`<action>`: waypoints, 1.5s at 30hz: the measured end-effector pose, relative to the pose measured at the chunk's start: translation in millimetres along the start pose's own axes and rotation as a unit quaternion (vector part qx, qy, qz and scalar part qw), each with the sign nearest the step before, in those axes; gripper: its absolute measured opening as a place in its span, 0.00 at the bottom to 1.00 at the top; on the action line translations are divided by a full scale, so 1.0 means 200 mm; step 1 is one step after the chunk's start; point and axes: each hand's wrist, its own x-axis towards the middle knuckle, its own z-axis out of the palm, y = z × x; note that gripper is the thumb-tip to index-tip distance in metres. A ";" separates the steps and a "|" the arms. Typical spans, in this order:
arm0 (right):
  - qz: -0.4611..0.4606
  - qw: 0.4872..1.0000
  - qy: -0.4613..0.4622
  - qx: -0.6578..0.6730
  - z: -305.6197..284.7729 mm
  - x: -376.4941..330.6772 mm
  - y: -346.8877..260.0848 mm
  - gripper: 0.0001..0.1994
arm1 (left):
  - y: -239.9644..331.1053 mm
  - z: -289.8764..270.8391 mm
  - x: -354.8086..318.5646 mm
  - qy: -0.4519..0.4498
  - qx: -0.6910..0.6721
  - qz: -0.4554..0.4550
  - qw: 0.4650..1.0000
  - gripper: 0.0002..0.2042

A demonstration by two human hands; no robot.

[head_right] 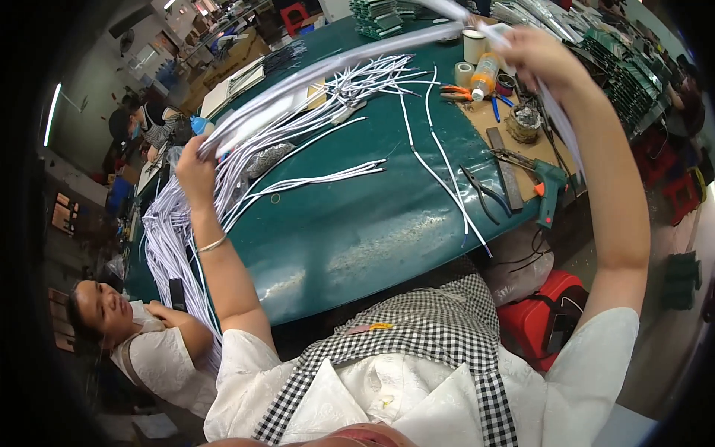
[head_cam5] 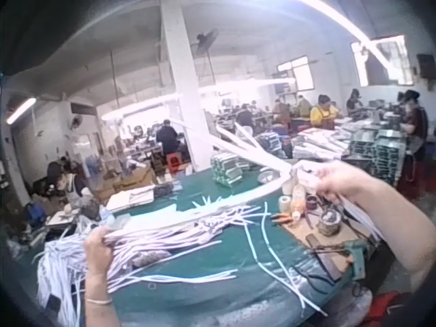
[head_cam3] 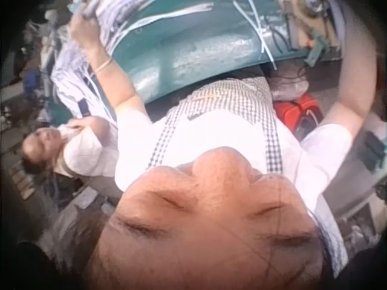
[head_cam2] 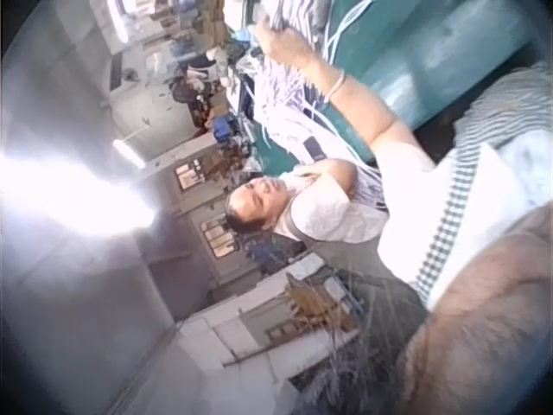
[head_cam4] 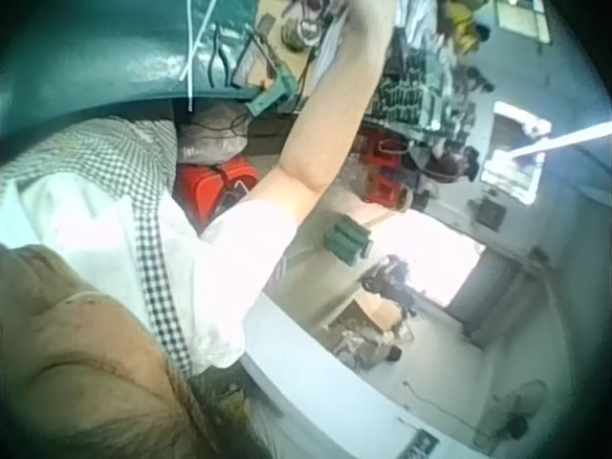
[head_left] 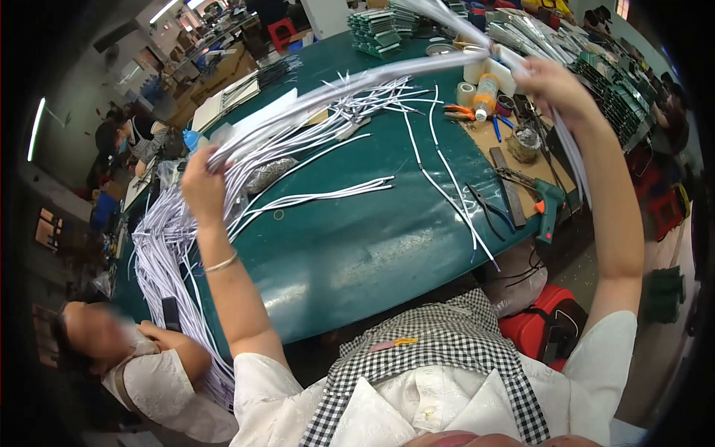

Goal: The person assembles wire harnesses by hand, securing the wires and connectors with a heat gun or glue gun.

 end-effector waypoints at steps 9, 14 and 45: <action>0.174 0.943 -0.027 0.282 0.55 -0.72 0.54 0.20 | 0.08 -0.31 -0.07 -0.322 0.077 -0.067 0.941 0.12; 0.135 0.987 -0.044 0.071 0.85 -0.90 0.71 0.24 | -0.16 -0.10 -0.38 -0.563 0.052 -0.106 0.818 0.27; -0.101 0.986 0.090 -0.093 1.04 -0.81 0.72 0.16 | 1.49 0.47 -0.80 -0.415 -0.391 -0.006 0.822 0.08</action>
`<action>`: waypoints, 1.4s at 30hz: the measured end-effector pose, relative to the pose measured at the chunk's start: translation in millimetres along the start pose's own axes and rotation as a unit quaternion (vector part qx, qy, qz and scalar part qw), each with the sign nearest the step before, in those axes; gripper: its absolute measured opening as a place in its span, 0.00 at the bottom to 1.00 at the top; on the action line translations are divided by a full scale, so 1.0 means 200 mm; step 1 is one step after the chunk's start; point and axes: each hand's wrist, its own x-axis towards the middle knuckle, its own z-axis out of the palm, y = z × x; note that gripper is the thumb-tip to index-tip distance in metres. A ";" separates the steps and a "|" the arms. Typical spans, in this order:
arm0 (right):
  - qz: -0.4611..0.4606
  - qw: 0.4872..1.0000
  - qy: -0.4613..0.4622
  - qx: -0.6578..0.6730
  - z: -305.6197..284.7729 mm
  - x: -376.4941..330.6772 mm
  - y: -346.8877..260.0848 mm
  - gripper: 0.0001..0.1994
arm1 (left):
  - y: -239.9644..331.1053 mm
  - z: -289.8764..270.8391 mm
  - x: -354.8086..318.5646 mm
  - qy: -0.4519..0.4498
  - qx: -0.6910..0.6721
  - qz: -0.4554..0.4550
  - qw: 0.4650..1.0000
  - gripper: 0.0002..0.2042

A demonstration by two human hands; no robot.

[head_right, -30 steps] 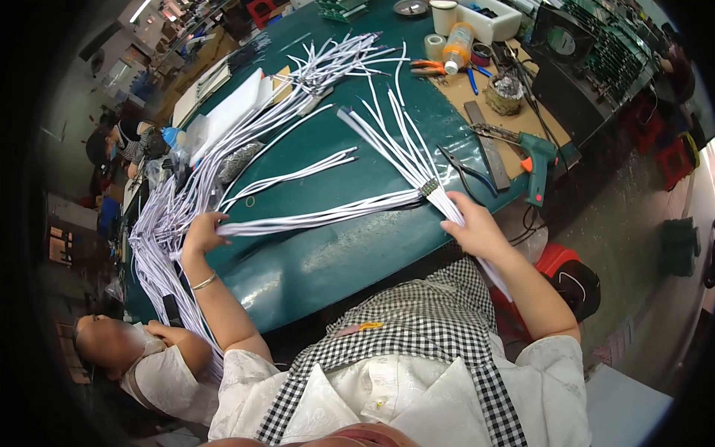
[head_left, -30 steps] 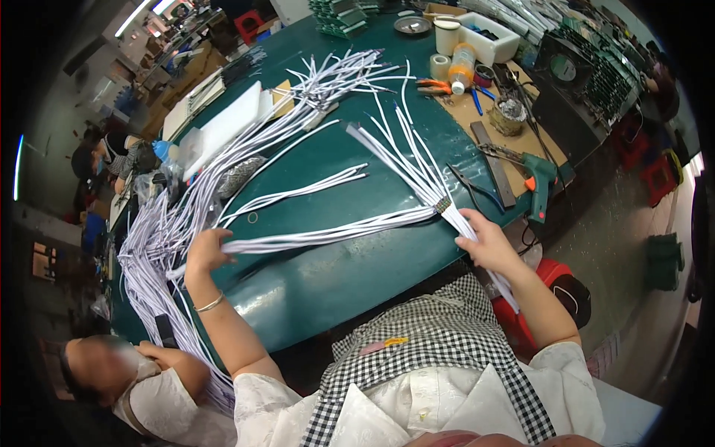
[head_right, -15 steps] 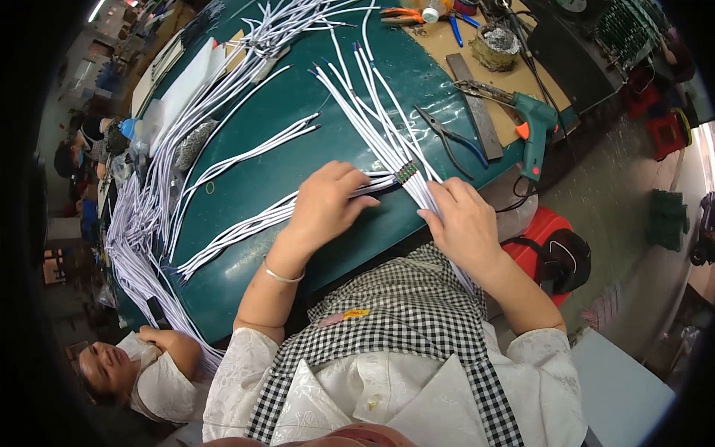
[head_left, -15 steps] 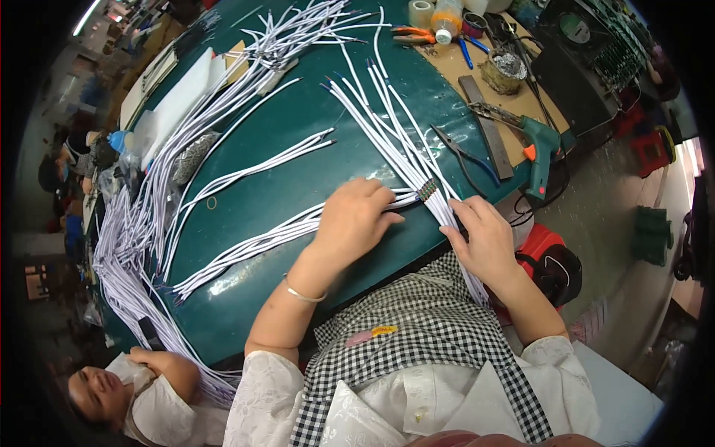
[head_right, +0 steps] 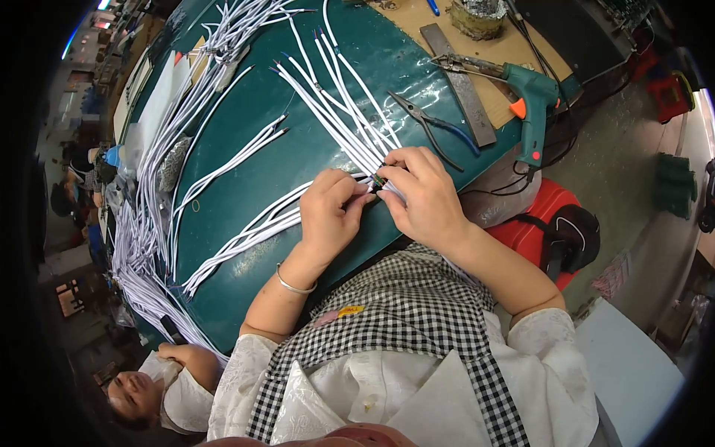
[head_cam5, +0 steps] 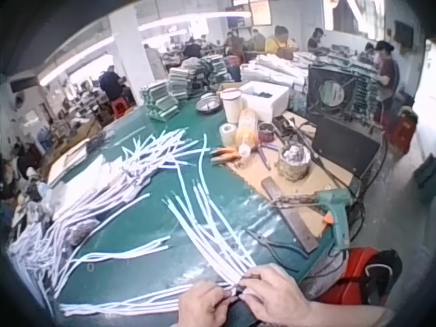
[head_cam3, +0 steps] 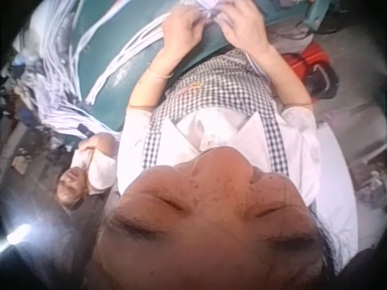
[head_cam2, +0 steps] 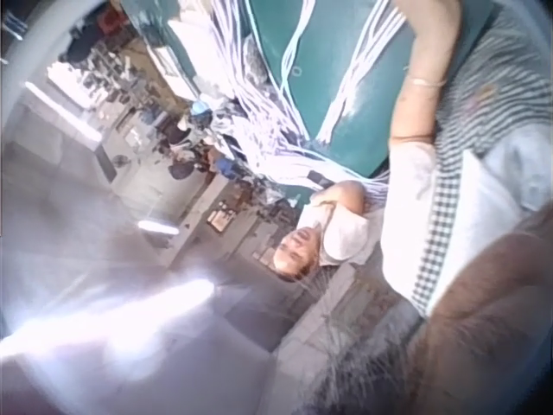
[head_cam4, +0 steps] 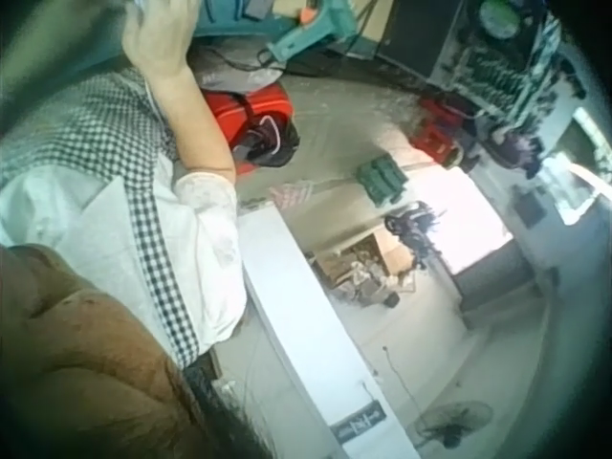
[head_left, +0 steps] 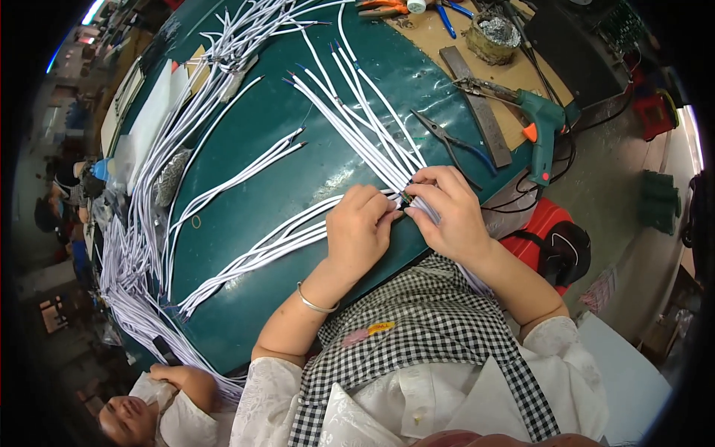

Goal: The person assembles wire harnesses by hand, securing the wires and connectors with a heat gun or glue gun.

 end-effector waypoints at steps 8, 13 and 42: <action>-0.003 0.999 0.026 0.031 0.02 0.00 0.02 0.15 | -0.08 0.07 -0.01 0.102 -0.110 0.073 0.986 0.09; -0.006 0.999 0.022 0.028 0.02 -0.01 0.04 0.15 | -0.01 -0.02 0.05 -0.042 -0.104 -0.099 0.989 0.09; -0.008 0.999 0.015 0.029 0.02 -0.01 0.04 0.17 | -0.03 0.04 0.03 0.035 -0.101 0.004 0.994 0.07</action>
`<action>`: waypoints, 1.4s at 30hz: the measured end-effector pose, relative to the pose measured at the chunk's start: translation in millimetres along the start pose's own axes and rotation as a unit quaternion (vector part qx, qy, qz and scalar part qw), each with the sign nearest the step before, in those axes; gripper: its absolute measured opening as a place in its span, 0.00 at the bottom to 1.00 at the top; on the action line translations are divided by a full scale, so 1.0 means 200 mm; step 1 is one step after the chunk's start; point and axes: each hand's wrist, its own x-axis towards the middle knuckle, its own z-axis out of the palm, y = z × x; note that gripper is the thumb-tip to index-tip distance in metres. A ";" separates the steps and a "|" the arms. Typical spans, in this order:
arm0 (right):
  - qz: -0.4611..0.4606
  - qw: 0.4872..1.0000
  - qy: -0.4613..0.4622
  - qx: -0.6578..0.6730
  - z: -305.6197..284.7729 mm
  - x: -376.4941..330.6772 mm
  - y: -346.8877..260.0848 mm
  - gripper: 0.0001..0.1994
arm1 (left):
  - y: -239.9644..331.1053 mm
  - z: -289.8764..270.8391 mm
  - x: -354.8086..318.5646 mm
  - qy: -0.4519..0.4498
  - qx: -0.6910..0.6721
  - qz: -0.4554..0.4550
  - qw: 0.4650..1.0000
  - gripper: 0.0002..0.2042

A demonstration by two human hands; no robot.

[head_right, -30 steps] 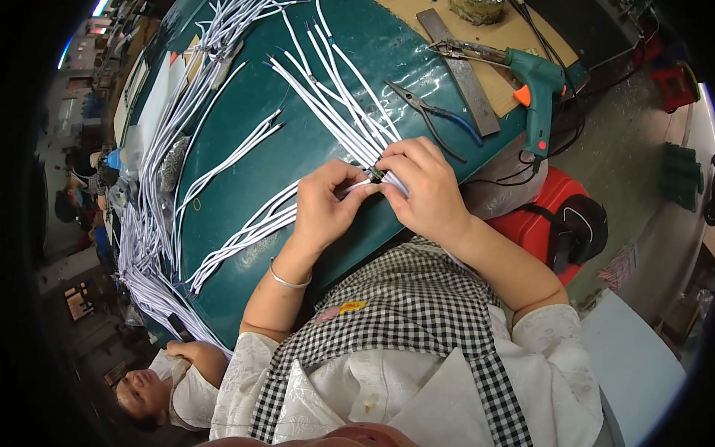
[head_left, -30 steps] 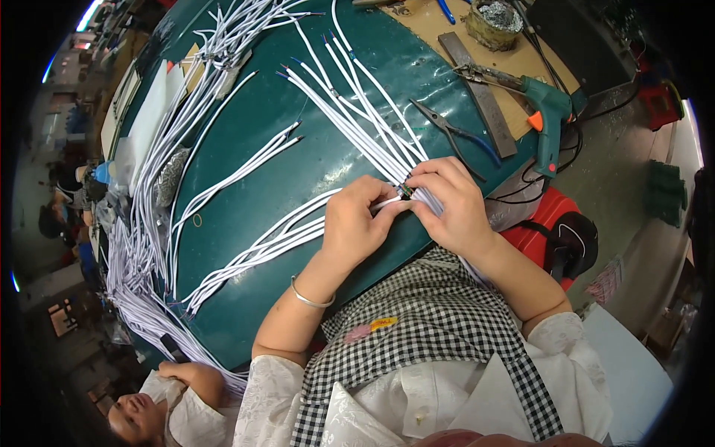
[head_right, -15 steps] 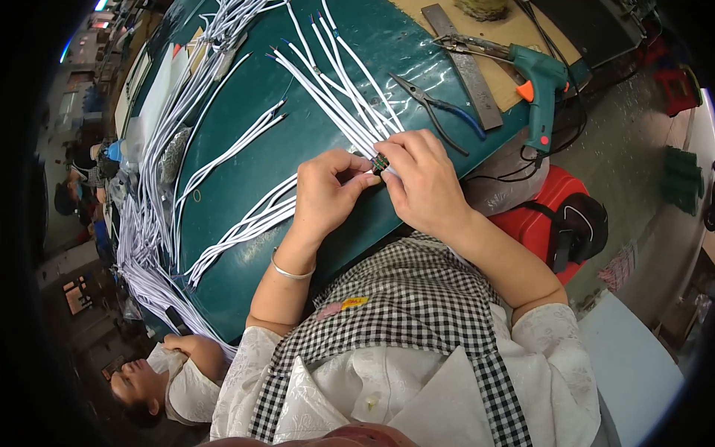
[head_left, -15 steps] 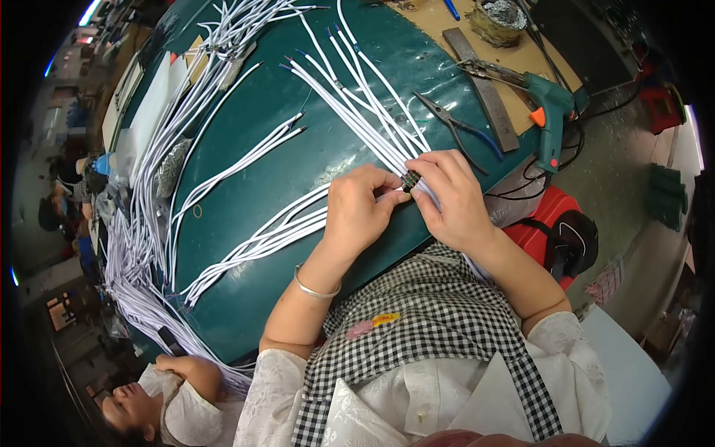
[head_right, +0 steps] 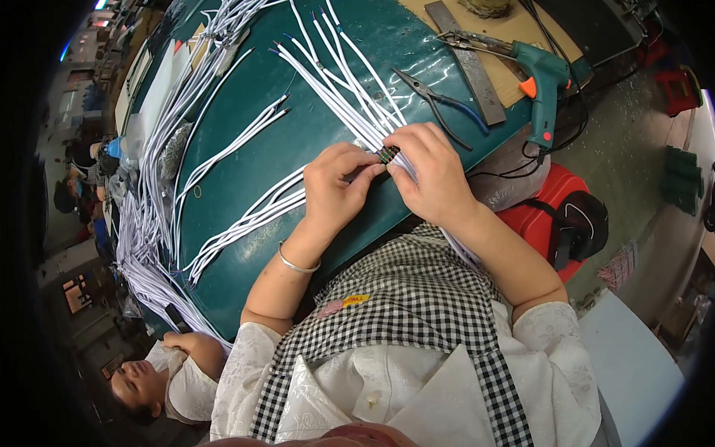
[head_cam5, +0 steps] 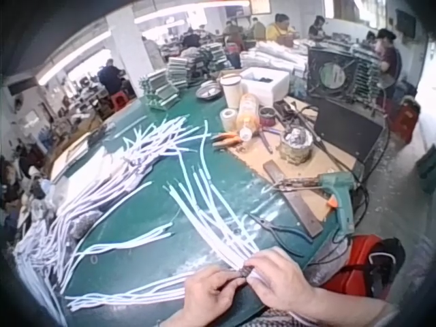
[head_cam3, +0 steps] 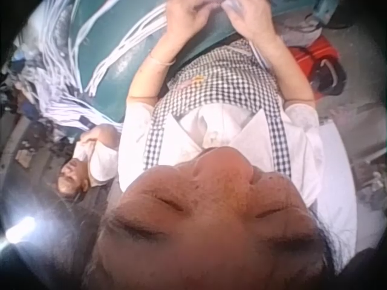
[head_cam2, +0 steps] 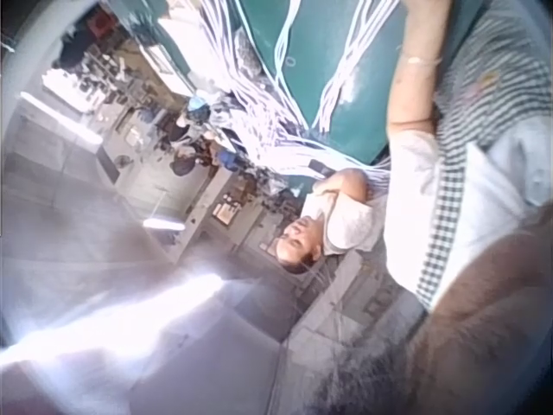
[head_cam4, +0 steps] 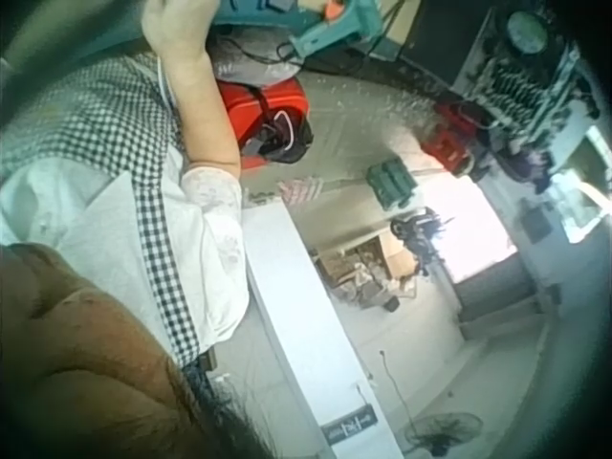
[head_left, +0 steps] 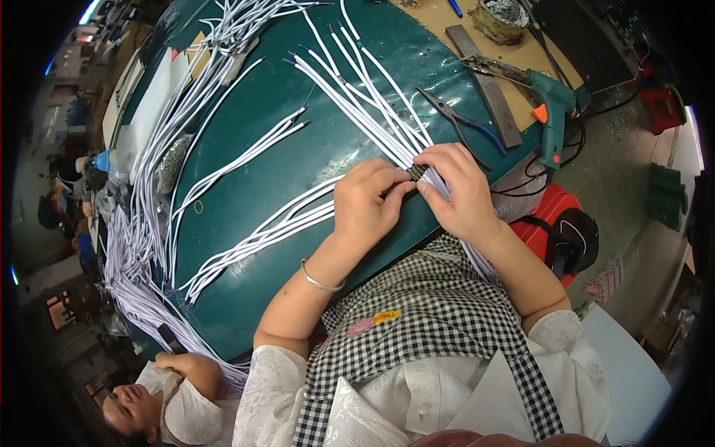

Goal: The person assembles wire harnesses by hand, securing the wires and connectors with a heat gun or glue gun.

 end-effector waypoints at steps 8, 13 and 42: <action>0.016 1.000 0.003 0.023 0.01 0.00 0.00 0.14 | -0.02 0.10 -0.02 0.107 0.011 0.080 0.991 0.08; 0.021 0.999 0.012 0.023 0.02 -0.01 0.01 0.14 | -0.04 0.08 -0.02 0.073 -0.001 0.099 0.992 0.10; -0.003 1.000 0.016 -0.010 0.03 -0.03 -0.02 0.10 | -0.01 0.03 -0.09 0.017 -0.003 -0.005 1.000 0.08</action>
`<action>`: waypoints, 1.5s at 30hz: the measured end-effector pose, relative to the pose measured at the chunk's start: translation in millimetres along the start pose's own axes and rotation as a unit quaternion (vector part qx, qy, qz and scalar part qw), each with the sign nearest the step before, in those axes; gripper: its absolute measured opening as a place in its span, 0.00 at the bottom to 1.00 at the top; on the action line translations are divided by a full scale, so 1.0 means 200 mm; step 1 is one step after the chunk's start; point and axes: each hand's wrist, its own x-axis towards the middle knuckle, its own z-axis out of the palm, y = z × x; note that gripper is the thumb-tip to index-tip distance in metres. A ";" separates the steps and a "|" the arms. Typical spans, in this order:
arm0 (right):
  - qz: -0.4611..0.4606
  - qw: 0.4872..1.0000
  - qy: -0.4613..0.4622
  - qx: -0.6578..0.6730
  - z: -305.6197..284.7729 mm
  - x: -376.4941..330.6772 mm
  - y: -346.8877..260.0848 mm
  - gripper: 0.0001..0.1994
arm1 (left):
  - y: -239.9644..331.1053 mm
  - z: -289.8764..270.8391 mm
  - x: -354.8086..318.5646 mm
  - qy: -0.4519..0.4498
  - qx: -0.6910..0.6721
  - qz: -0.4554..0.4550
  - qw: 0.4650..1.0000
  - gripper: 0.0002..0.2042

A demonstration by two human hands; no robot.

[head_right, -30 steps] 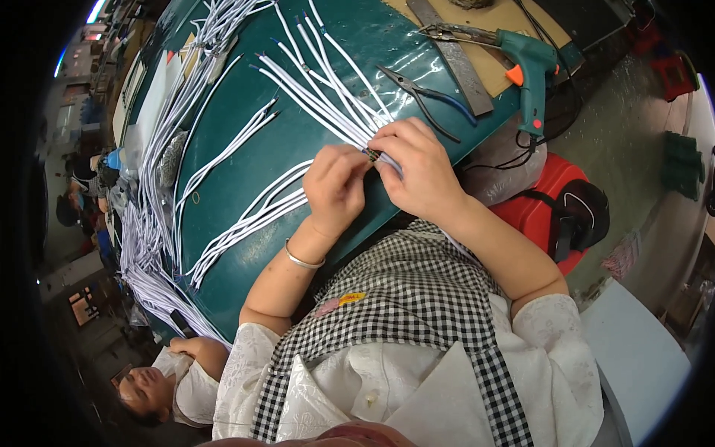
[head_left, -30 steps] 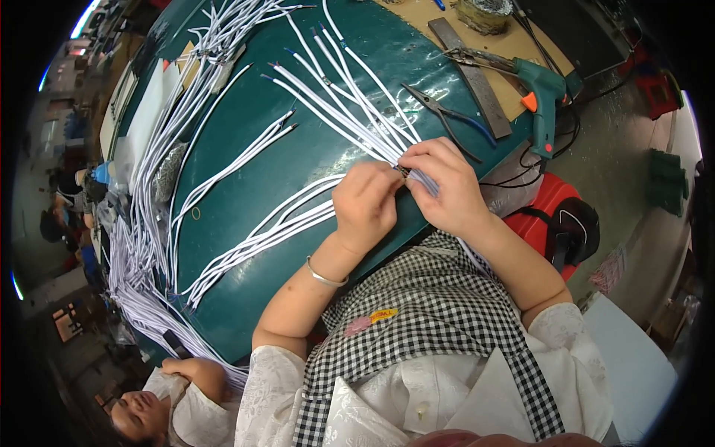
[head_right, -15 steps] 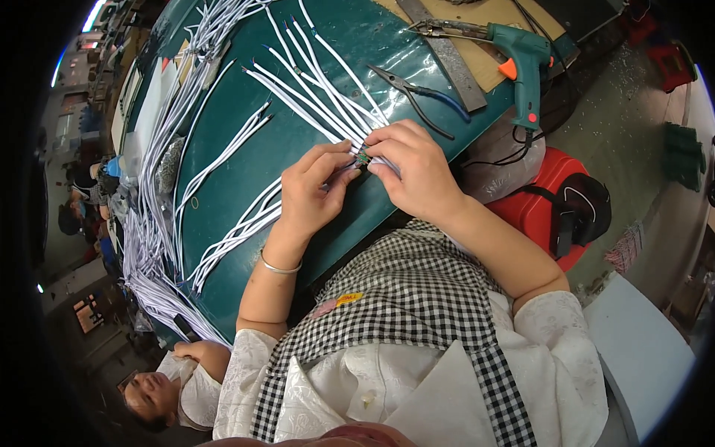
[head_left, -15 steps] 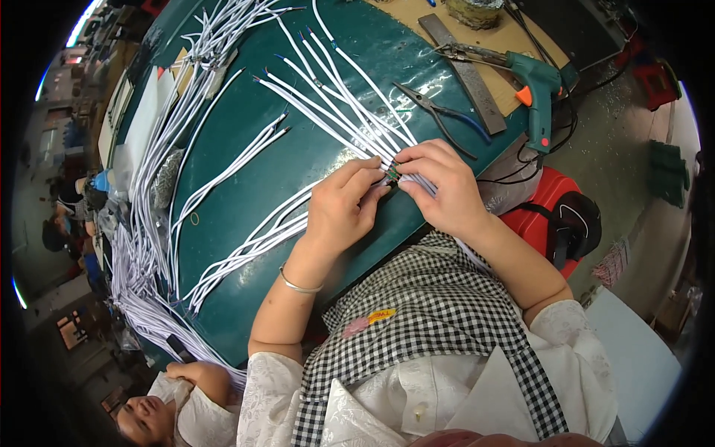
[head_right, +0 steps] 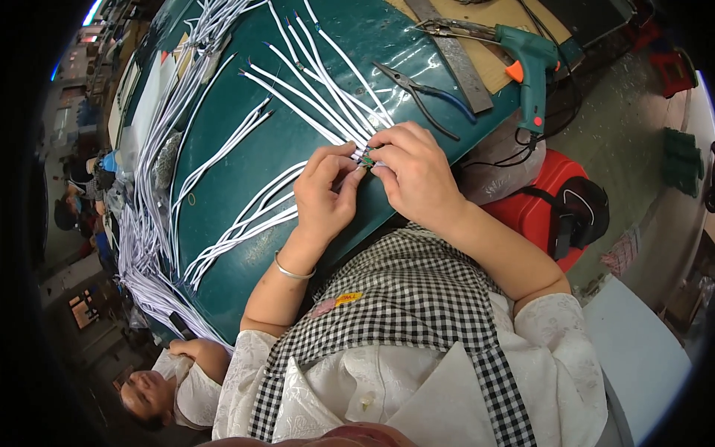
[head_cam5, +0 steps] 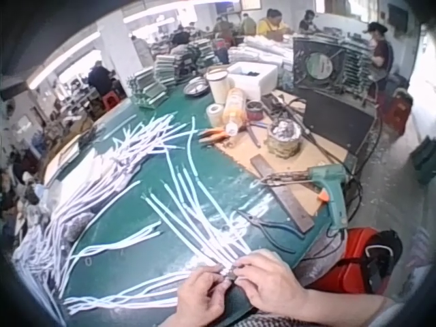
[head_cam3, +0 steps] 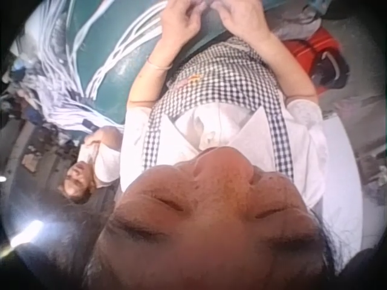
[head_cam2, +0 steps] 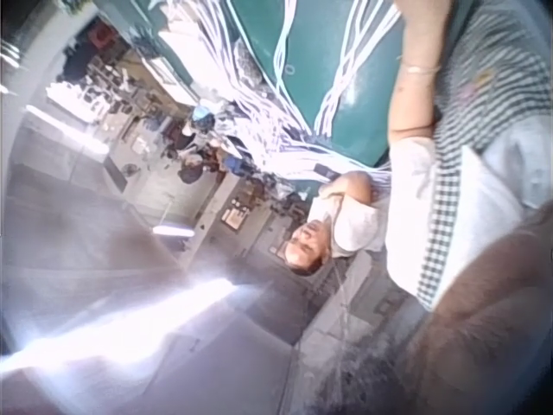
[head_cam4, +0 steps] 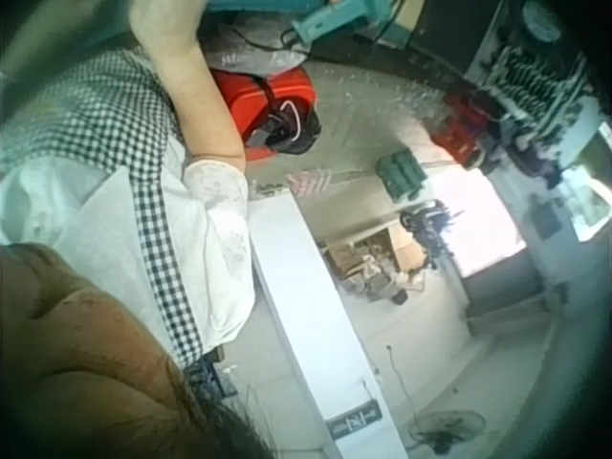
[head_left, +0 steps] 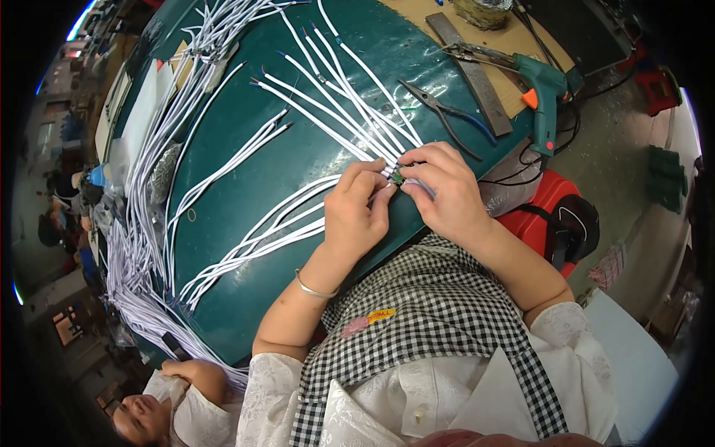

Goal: The person assembles wire harnesses by hand, securing the wires and connectors with a heat gun or glue gun.

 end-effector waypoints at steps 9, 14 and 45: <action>0.005 1.000 0.003 -0.010 0.01 -0.01 0.00 0.09 | 0.04 0.01 -0.01 0.009 -0.028 -0.055 0.998 0.07; -0.001 1.000 -0.003 -0.012 0.00 -0.01 -0.01 0.09 | 0.05 0.04 -0.02 0.044 -0.020 -0.059 0.997 0.08; 0.380 0.898 0.208 0.079 -0.72 -0.02 0.50 0.22 | 0.10 -0.08 0.03 -0.079 0.051 -0.045 0.995 0.05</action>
